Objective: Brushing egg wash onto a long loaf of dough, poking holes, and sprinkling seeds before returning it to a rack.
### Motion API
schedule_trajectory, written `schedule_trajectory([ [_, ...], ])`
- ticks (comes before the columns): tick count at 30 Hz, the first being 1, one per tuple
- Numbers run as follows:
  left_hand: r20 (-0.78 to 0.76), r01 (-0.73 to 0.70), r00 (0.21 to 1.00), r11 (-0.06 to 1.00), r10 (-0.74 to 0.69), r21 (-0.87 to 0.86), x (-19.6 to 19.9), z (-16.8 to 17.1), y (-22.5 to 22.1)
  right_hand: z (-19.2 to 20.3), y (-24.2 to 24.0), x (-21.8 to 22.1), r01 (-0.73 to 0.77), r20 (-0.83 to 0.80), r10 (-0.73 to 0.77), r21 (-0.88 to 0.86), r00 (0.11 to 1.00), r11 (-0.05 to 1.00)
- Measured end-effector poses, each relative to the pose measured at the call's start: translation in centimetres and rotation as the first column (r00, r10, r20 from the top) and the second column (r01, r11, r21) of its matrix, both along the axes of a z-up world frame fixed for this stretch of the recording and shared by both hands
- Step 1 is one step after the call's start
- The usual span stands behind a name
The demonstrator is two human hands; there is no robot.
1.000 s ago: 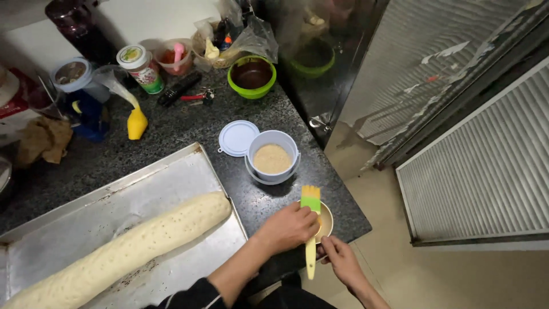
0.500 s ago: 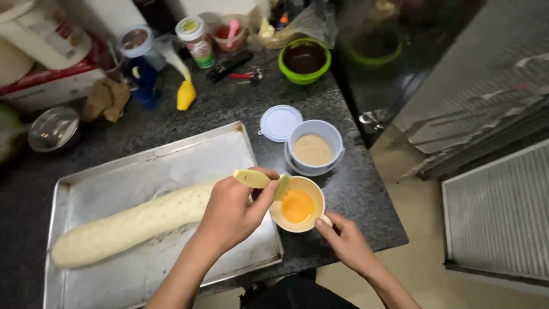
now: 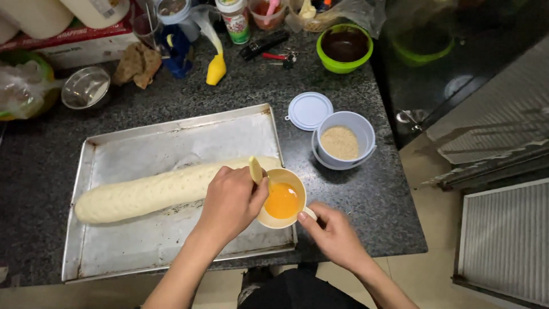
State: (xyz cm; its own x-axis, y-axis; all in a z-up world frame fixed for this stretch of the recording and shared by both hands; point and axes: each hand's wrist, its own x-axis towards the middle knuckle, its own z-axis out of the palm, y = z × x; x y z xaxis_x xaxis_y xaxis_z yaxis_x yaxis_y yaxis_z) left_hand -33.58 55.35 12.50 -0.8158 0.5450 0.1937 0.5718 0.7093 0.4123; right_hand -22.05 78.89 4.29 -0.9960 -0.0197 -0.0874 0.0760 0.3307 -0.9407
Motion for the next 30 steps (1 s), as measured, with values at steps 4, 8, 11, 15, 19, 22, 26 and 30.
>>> schedule_trajectory([
  [4,-0.144,0.041,0.989,0.999,-0.044,-0.023,-0.2,-0.2,-1.8,0.0,-1.4,-0.5,-0.021,0.042,0.022,-0.015,0.999,1.0],
  [8,-0.356,0.07,0.929,0.993,-0.099,-0.095,-0.8,0.8,-3.1,-0.7,-2.6,-0.6,-0.02,0.061,0.02,-0.002,0.998,1.0],
  [11,-0.438,0.133,0.874,0.97,-0.212,-0.205,-1.8,1.0,-4.1,-0.9,-3.7,-1.1,0.001,0.084,0.001,-0.02,0.996,1.0],
  [15,-0.448,0.18,0.875,0.983,-0.182,-0.048,-3.1,1.5,-4.9,-1.3,-4.6,-0.9,0.105,0.206,-0.081,-0.107,0.975,0.989],
  [19,-0.232,-0.002,0.968,0.926,0.097,0.378,-5.6,0.6,-6.5,-3.3,-3.4,0.4,0.208,0.225,-0.193,-0.045,0.955,0.977],
  [22,0.145,-0.44,0.897,0.809,0.418,0.391,-8.9,-0.7,-8.0,-4.2,-0.8,1.0,0.254,0.272,-0.227,-0.065,0.935,0.965],
  [26,0.42,-0.668,0.737,0.665,0.53,0.335,-12.7,-5.3,-6.2,-6.2,3.5,0.7,0.267,0.322,-0.232,-0.071,0.918,0.961],
  [30,0.537,-0.668,0.706,0.685,0.462,0.289,-13.4,-8.4,0.3,-5.8,6.2,0.2,0.305,0.419,-0.257,-0.05,0.871,0.951],
])
